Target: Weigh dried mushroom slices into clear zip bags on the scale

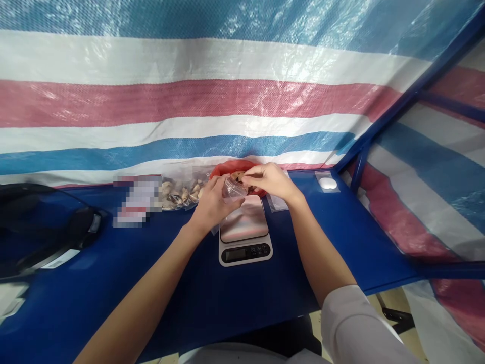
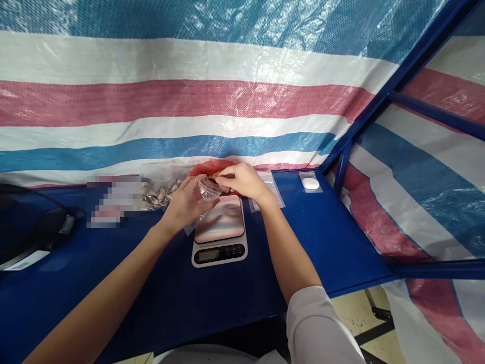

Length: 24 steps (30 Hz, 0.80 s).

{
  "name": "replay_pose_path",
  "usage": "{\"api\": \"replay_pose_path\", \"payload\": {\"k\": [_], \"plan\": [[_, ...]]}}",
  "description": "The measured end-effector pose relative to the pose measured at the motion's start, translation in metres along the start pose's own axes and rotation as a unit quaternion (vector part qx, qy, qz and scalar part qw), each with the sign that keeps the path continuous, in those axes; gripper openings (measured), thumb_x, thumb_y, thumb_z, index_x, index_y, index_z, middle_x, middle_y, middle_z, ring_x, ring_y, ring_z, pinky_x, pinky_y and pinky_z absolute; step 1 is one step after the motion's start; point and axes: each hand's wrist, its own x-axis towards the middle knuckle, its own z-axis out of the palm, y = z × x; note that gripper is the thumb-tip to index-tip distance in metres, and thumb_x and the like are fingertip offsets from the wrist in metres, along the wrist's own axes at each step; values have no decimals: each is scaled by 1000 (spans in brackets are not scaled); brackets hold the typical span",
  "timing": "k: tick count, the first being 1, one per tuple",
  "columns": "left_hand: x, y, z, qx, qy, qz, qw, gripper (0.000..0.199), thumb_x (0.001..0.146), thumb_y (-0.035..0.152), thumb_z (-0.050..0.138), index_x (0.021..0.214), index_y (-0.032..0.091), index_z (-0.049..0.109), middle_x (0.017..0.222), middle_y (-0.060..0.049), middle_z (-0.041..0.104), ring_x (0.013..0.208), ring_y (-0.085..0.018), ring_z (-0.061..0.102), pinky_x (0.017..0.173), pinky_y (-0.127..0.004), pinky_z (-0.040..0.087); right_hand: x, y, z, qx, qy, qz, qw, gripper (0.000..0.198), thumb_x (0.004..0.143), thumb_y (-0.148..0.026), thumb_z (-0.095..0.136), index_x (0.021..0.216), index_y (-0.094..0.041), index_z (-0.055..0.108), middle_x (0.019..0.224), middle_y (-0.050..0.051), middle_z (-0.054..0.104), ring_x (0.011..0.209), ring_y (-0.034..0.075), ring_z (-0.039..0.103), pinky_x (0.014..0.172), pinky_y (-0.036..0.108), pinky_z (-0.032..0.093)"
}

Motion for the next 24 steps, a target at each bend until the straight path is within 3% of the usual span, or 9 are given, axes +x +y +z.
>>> {"api": "replay_pose_path", "payload": {"k": [3,9,16,19,24], "plan": [[-1,-2,6,12,-10,-8,1000,76,73,43,79,138,18,48,136,-16,59,130,-35,55,108,-52,47,-2,-10,1,-15,17,-25,999,24,86,-38,67,89,-18,79,82,2,75,72,15,66,66,25,49],[-5,-7,15,-5,17,6,1000,80,74,48,78,141,19,45,133,-15,61,127,-33,56,109,-51,46,2,-19,18,-62,-36,-23,997,19,85,-32,68,76,-18,78,76,0,73,75,14,64,68,24,46],[-13,-17,11,-8,-1,26,1000,84,73,47,80,144,22,42,138,-14,59,128,-34,56,111,-53,44,9,0,25,66,-70,-8,995,16,80,-31,73,80,-16,78,79,2,75,75,16,66,68,26,51],[-13,-15,9,-10,9,14,1000,87,71,52,81,143,20,43,137,-15,60,129,-35,56,110,-53,45,9,1,29,76,-70,2,995,17,80,-32,73,81,-16,78,78,3,74,74,16,66,67,27,52],[-11,-8,7,-26,36,-5,999,67,76,46,77,133,20,53,128,-12,67,122,-31,62,105,-48,50,9,-3,33,30,-50,-33,998,16,84,-30,71,84,-17,80,82,1,75,82,17,68,75,26,52]]}}
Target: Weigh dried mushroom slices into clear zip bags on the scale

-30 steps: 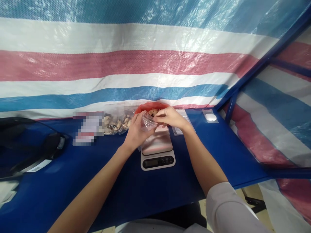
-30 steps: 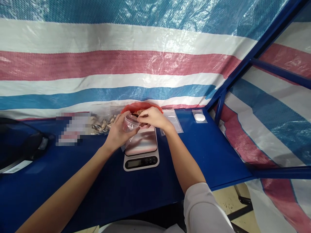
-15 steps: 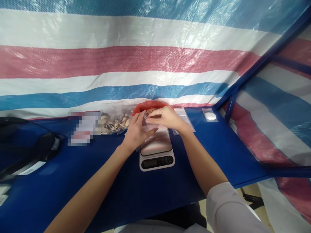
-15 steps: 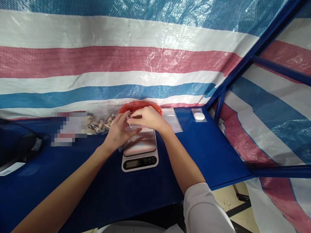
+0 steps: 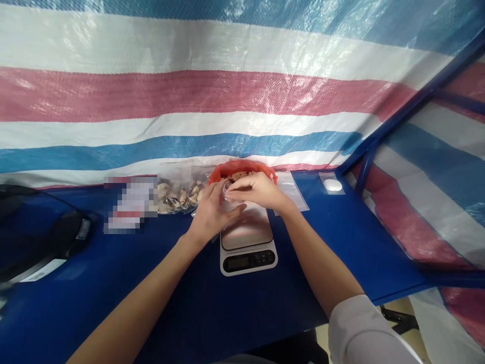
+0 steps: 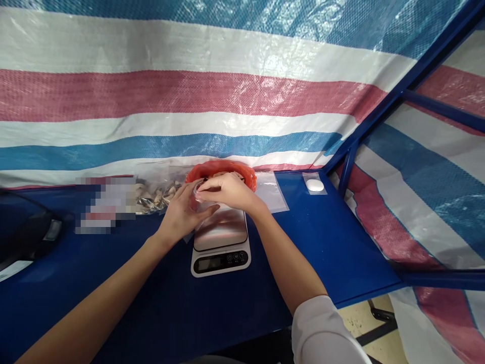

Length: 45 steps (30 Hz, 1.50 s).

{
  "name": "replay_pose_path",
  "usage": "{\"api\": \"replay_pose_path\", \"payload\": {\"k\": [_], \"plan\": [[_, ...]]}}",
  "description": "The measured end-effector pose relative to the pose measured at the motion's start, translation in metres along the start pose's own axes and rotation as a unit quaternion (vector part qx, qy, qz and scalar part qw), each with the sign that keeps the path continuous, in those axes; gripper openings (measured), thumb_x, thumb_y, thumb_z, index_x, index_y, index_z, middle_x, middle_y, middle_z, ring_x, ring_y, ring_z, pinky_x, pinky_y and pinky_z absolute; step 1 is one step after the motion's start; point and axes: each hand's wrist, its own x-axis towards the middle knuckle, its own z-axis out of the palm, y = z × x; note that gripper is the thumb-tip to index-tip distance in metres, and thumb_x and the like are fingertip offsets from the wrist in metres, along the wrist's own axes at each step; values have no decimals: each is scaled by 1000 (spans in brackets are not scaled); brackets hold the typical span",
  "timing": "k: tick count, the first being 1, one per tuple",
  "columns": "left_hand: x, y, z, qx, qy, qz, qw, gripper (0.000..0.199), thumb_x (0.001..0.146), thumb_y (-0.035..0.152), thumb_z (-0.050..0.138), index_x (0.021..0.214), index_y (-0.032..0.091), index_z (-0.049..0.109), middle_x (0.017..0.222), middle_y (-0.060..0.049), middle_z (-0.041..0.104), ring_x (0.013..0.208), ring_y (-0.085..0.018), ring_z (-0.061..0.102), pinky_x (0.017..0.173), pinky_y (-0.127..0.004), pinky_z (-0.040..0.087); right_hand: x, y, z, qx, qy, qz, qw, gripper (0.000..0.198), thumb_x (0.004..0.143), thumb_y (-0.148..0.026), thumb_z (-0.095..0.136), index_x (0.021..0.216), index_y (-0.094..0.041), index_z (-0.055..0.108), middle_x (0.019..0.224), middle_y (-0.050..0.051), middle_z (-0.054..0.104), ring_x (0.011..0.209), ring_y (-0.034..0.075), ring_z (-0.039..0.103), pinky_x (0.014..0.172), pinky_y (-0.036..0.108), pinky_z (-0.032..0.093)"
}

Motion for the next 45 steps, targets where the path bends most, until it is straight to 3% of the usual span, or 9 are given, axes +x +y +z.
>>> {"api": "replay_pose_path", "payload": {"k": [3,7,13,19,24,28,33,38,45], "plan": [[1,0,-4,-8,10,-15,1000,52,79,42,73,125,21,59,122,-10,70,115,-30,66,101,-45,53,-3,3,-9,45,16,-15,999,23,84,-38,72,98,-20,80,97,2,77,91,19,70,82,28,55],[5,0,-15,-20,20,-44,999,48,80,47,71,120,20,63,116,-10,73,108,-30,69,96,-44,56,-10,13,-33,36,78,4,996,25,85,-39,71,101,-21,79,102,3,78,95,20,72,90,32,56],[19,1,-26,-27,34,-60,997,48,79,46,73,120,21,65,113,-9,74,101,-29,72,93,-43,57,-7,27,-48,-110,74,47,990,20,89,-29,66,103,-21,78,106,4,79,99,20,72,93,32,52],[29,0,-24,-43,26,-66,997,45,79,45,74,116,21,67,114,-9,75,98,-28,73,91,-42,59,8,35,-43,-309,54,83,946,22,93,-29,59,105,-26,78,107,2,78,98,21,71,88,31,49],[29,3,-20,-48,18,-66,996,43,81,43,73,117,21,66,117,-8,74,104,-29,72,94,-43,58,15,43,-29,-397,56,109,910,28,95,-27,53,113,-27,74,114,3,76,98,22,69,82,30,47],[27,3,-19,-50,15,-80,995,47,80,45,73,120,21,65,112,-7,75,94,-26,73,89,-43,59,19,47,-11,-426,84,121,893,28,96,-31,52,113,-25,73,114,7,76,99,25,69,78,31,47],[27,0,-16,-52,18,-64,996,45,80,45,73,118,21,66,116,-8,74,102,-28,71,95,-44,57,22,51,3,-444,84,154,879,30,96,-33,50,114,-23,72,109,9,76,94,26,69,76,34,47],[28,0,-14,-62,10,-59,996,44,81,43,71,119,19,66,115,-9,74,97,-26,72,93,-43,57,22,53,4,-459,87,168,868,27,96,-27,49,110,-21,72,113,10,75,99,26,68,73,32,45],[26,-1,-16,-66,-3,-66,996,46,81,45,71,119,19,66,112,-9,74,78,-20,71,79,-37,60,20,49,-2,-452,88,164,872,30,96,-27,46,98,-23,75,99,9,77,86,24,67,66,31,38]]}}
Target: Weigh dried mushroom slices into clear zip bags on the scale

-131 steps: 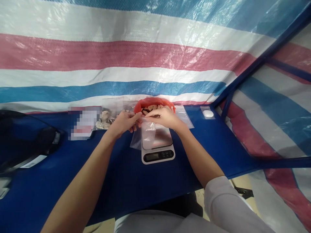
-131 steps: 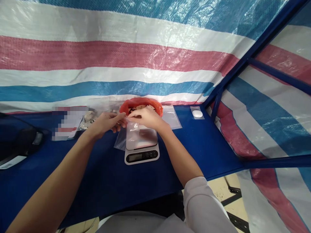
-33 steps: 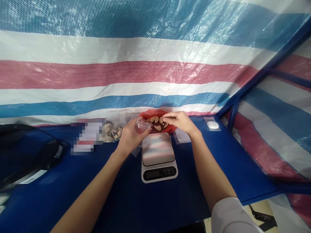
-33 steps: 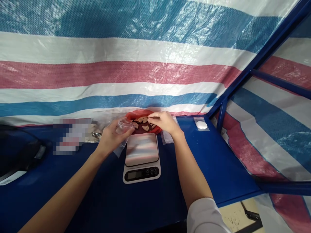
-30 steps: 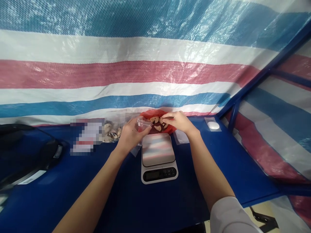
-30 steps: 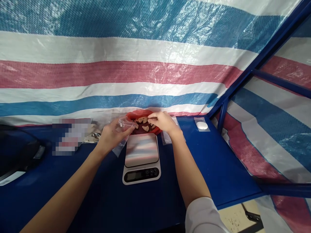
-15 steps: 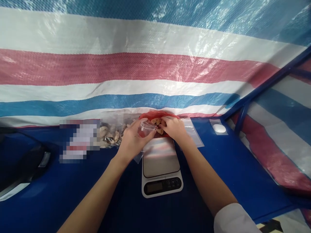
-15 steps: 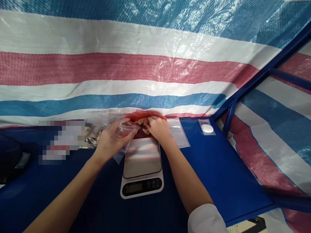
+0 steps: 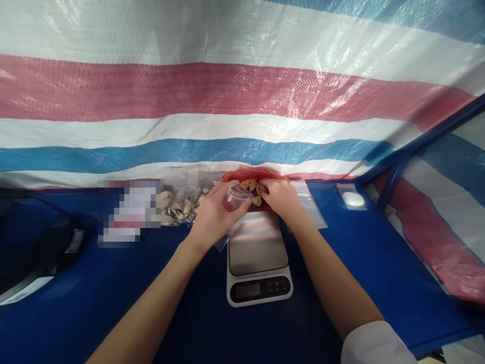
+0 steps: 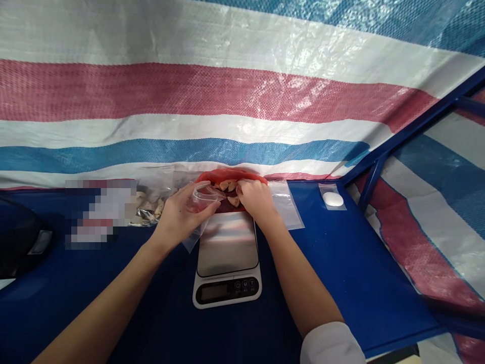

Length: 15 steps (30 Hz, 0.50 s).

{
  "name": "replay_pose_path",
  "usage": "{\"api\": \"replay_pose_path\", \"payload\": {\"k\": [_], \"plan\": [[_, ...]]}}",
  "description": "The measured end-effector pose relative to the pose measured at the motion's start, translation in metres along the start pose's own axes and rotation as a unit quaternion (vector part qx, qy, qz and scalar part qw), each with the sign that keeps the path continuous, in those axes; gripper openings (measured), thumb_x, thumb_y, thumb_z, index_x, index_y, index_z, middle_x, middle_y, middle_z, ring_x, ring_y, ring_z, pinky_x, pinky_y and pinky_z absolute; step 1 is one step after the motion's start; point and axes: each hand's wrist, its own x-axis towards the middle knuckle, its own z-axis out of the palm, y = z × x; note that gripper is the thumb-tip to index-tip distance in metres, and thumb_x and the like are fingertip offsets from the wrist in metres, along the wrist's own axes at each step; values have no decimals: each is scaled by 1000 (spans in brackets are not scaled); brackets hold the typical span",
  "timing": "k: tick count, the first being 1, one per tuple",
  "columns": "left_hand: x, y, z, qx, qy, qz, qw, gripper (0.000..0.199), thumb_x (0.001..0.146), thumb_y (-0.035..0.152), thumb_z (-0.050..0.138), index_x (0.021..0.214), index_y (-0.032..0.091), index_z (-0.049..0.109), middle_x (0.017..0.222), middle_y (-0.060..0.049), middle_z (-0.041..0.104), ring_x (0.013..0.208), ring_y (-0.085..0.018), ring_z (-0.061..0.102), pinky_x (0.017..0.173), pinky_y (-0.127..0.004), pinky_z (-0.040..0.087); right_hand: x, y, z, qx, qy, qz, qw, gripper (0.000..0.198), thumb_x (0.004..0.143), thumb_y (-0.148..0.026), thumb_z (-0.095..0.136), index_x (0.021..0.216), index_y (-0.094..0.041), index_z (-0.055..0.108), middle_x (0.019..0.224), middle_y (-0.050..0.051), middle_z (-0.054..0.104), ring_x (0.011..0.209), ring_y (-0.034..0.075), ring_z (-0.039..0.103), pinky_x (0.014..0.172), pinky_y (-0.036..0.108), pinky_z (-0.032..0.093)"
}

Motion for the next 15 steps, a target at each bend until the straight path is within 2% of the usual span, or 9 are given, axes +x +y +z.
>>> {"api": "replay_pose_path", "payload": {"k": [6,11,15], "plan": [[-4,-7,-3,0,2,16,1000,47,81,43,72,122,19,66,118,-9,73,104,-26,70,96,-40,56,1,10,-8,57,1,-29,998,26,92,-27,51,96,-24,76,95,5,77,81,20,66,68,30,38],[-5,-7,-5,-1,2,11,1000,46,82,42,71,122,18,66,113,-7,75,97,-24,72,92,-39,57,0,10,-7,32,1,-24,999,26,93,-27,50,96,-24,75,95,5,76,81,20,65,66,29,36],[-5,-7,-4,-5,10,17,1000,45,83,42,72,121,18,66,115,-9,74,99,-25,72,94,-40,57,0,9,-3,-3,-16,-28,999,25,95,-30,50,96,-24,74,102,5,76,86,21,65,66,30,36]]}}
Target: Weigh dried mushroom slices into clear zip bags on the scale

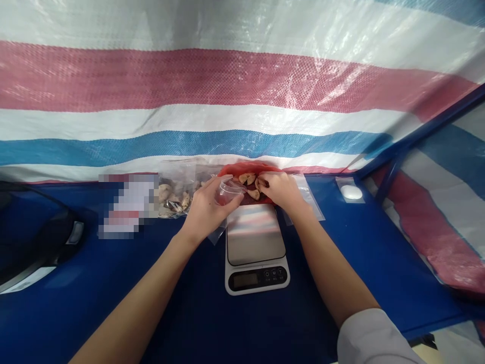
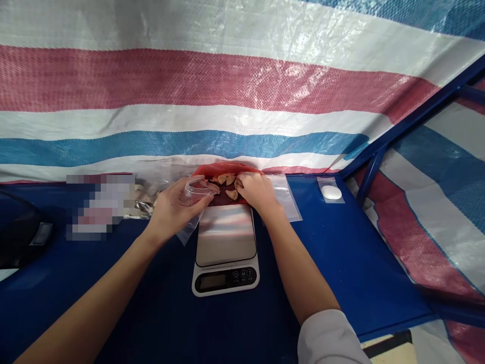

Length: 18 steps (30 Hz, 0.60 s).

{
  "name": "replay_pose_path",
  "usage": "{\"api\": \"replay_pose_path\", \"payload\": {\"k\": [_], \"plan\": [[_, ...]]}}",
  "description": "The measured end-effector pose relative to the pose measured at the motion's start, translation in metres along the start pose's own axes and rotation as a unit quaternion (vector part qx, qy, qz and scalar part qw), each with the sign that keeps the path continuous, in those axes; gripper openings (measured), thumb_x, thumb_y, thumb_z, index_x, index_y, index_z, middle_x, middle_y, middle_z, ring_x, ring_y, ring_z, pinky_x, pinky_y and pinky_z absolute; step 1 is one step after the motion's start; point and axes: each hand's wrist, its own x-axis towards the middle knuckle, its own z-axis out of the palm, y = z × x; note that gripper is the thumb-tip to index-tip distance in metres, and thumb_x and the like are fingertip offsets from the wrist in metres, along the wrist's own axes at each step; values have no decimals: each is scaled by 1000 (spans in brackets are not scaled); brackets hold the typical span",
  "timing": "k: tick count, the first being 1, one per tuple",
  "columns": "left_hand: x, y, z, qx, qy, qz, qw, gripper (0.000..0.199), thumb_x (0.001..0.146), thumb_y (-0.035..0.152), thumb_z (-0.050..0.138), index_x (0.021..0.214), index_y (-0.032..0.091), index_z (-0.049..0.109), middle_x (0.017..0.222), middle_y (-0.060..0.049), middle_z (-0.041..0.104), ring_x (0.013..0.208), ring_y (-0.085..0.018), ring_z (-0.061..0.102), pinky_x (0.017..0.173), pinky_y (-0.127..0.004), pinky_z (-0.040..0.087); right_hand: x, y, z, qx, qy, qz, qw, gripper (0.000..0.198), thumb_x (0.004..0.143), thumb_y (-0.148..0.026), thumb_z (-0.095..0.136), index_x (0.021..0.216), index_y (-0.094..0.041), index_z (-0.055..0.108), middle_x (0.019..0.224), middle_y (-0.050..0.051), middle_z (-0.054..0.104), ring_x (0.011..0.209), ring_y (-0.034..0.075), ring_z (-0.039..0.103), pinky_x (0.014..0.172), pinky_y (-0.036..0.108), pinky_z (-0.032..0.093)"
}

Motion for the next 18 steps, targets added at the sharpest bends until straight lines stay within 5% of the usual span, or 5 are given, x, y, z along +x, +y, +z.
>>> {"api": "replay_pose_path", "payload": {"k": [10,15,18], "plan": [[0,1,-2,-1,-8,-11,1000,47,82,42,71,121,16,67,115,-9,74,101,-26,71,93,-40,56,0,4,2,-9,1,-17,1000,29,96,-33,50,99,-23,77,101,8,77,88,23,69,70,30,42],[1,4,-3,-17,-19,-2,1000,47,82,40,71,122,16,66,116,-10,74,101,-26,71,93,-38,56,2,11,-3,137,16,-20,990,25,88,-28,61,105,-26,79,103,4,79,93,24,72,84,33,52],[1,5,-4,-18,-25,-5,1000,47,83,42,71,122,16,66,118,-10,73,102,-26,71,95,-39,56,1,16,-7,273,35,-43,960,24,86,-25,65,105,-25,80,106,3,79,99,23,73,92,35,55]]}}
